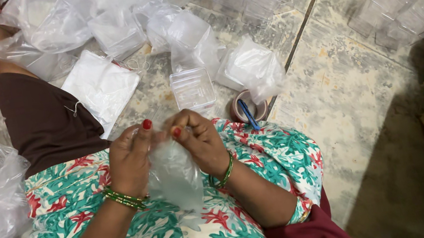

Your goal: The person sits on the floor and packs clear plastic containers into clear plastic bags one at a time, opening each bag, inserting a container, and setting the filled bag aside with other completed bags.

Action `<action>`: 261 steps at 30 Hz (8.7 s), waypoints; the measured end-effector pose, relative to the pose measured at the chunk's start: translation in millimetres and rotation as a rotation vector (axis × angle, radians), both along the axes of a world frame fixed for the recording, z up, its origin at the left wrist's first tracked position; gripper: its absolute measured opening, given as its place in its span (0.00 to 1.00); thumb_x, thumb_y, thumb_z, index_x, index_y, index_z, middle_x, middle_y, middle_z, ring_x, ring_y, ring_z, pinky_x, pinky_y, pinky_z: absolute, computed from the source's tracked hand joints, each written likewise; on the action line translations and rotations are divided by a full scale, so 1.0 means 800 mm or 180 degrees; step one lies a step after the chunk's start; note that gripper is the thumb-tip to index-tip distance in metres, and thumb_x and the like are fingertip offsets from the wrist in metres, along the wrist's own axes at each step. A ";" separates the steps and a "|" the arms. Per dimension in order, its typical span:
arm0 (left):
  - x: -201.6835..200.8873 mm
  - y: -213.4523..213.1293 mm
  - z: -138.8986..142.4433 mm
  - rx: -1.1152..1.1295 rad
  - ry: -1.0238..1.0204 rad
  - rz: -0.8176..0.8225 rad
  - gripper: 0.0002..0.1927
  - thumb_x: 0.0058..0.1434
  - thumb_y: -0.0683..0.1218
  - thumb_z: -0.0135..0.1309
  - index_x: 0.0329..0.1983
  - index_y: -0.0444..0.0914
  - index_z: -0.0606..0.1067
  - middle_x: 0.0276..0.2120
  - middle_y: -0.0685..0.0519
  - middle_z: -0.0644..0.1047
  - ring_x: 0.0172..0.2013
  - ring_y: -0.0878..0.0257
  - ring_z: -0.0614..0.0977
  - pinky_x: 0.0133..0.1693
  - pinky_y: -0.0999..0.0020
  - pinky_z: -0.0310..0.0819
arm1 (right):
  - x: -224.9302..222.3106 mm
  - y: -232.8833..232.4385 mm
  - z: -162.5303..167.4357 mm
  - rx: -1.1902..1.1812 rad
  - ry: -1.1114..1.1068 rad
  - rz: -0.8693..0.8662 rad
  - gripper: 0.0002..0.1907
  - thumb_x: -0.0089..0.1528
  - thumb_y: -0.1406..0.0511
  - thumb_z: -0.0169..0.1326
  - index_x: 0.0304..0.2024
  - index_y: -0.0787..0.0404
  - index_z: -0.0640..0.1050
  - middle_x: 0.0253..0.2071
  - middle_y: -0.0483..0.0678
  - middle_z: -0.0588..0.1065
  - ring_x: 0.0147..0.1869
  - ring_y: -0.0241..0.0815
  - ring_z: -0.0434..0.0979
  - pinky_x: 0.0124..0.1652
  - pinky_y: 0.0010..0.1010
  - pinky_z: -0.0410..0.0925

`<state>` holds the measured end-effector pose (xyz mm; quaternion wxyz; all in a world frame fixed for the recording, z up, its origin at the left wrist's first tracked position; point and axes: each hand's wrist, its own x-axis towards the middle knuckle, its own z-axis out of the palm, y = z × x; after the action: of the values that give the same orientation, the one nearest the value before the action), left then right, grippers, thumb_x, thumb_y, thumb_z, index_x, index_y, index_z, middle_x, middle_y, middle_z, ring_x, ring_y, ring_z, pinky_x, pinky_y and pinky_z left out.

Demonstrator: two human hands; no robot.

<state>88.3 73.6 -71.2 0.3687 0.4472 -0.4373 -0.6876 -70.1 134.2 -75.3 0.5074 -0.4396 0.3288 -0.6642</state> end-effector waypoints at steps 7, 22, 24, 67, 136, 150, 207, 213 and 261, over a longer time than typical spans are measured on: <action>0.026 -0.025 0.010 -0.0902 0.0040 -0.0501 0.19 0.69 0.56 0.50 0.30 0.38 0.78 0.30 0.61 0.80 0.33 0.73 0.77 0.42 0.75 0.71 | -0.043 0.002 0.003 0.0447 0.0710 0.1363 0.10 0.75 0.66 0.53 0.42 0.69 0.73 0.36 0.42 0.69 0.44 0.30 0.65 0.45 0.26 0.63; -0.131 -0.132 -0.062 -0.0754 -0.0730 0.0098 0.09 0.55 0.44 0.64 0.30 0.34 0.76 0.26 0.51 0.79 0.25 0.66 0.77 0.30 0.70 0.74 | -0.203 -0.112 -0.100 0.0579 0.0921 -0.1473 0.05 0.63 0.75 0.55 0.40 0.62 0.77 0.37 0.42 0.75 0.38 0.32 0.72 0.40 0.24 0.67; -0.150 -0.133 -0.087 -0.0570 -0.1143 0.0510 0.13 0.53 0.47 0.66 0.32 0.35 0.75 0.27 0.51 0.79 0.24 0.67 0.79 0.29 0.71 0.75 | -0.201 -0.132 -0.135 0.0677 0.1674 -0.1721 0.07 0.62 0.72 0.56 0.43 0.61 0.78 0.37 0.42 0.77 0.40 0.31 0.74 0.41 0.23 0.68; 0.085 -0.058 -0.105 -0.0097 -0.1081 -0.0581 0.12 0.66 0.47 0.58 0.33 0.32 0.79 0.25 0.53 0.77 0.25 0.67 0.72 0.29 0.68 0.66 | -0.039 -0.043 -0.168 0.1674 -0.0700 0.2207 0.24 0.65 0.55 0.64 0.50 0.70 0.80 0.42 0.48 0.81 0.41 0.36 0.79 0.42 0.32 0.71; 0.030 -0.268 -0.183 -0.2314 -0.4204 -0.0946 0.23 0.65 0.46 0.52 0.64 0.40 0.73 0.60 0.46 0.73 0.55 0.45 0.76 0.52 0.46 0.70 | -0.319 -0.096 -0.151 0.2680 -0.0138 -0.1812 0.62 0.52 0.38 0.61 0.75 0.57 0.47 0.70 0.49 0.61 0.69 0.51 0.67 0.61 0.48 0.64; 0.033 -0.257 -0.185 -0.1251 -0.4790 -0.0287 0.14 0.69 0.47 0.52 0.53 0.34 0.77 0.54 0.38 0.76 0.50 0.40 0.80 0.49 0.48 0.74 | -0.370 -0.077 -0.143 0.2649 0.0950 -0.3076 0.55 0.53 0.40 0.63 0.69 0.64 0.57 0.58 0.55 0.69 0.56 0.47 0.71 0.49 0.43 0.69; 0.063 -0.265 -0.214 -0.1501 -0.4212 0.0109 0.05 0.65 0.48 0.59 0.37 0.43 0.81 0.48 0.45 0.77 0.41 0.44 0.81 0.43 0.49 0.76 | -0.386 -0.065 -0.169 0.2040 0.0928 -0.3216 0.44 0.56 0.52 0.68 0.65 0.67 0.64 0.46 0.48 0.73 0.40 0.33 0.70 0.36 0.25 0.66; 0.060 -0.279 -0.210 -0.1469 -0.4327 -0.0181 0.06 0.66 0.48 0.58 0.37 0.42 0.81 0.47 0.44 0.77 0.43 0.44 0.81 0.42 0.50 0.76 | -0.391 -0.062 -0.174 0.2044 0.1092 -0.3222 0.44 0.56 0.52 0.68 0.65 0.67 0.65 0.48 0.49 0.74 0.42 0.35 0.72 0.36 0.25 0.68; 0.102 -0.238 -0.199 -0.1771 -0.3837 0.1237 0.08 0.67 0.40 0.54 0.46 0.33 0.69 0.49 0.36 0.72 0.40 0.36 0.79 0.41 0.43 0.73 | -0.352 -0.051 -0.094 0.1877 0.1111 -0.3351 0.33 0.58 0.55 0.66 0.62 0.60 0.72 0.63 0.56 0.70 0.59 0.45 0.73 0.54 0.40 0.71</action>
<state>169.7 -117.1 -230.2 0.2789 0.7104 -0.6380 -0.1028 -351.6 93.3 -150.1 0.1511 -0.1623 0.7486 -0.6248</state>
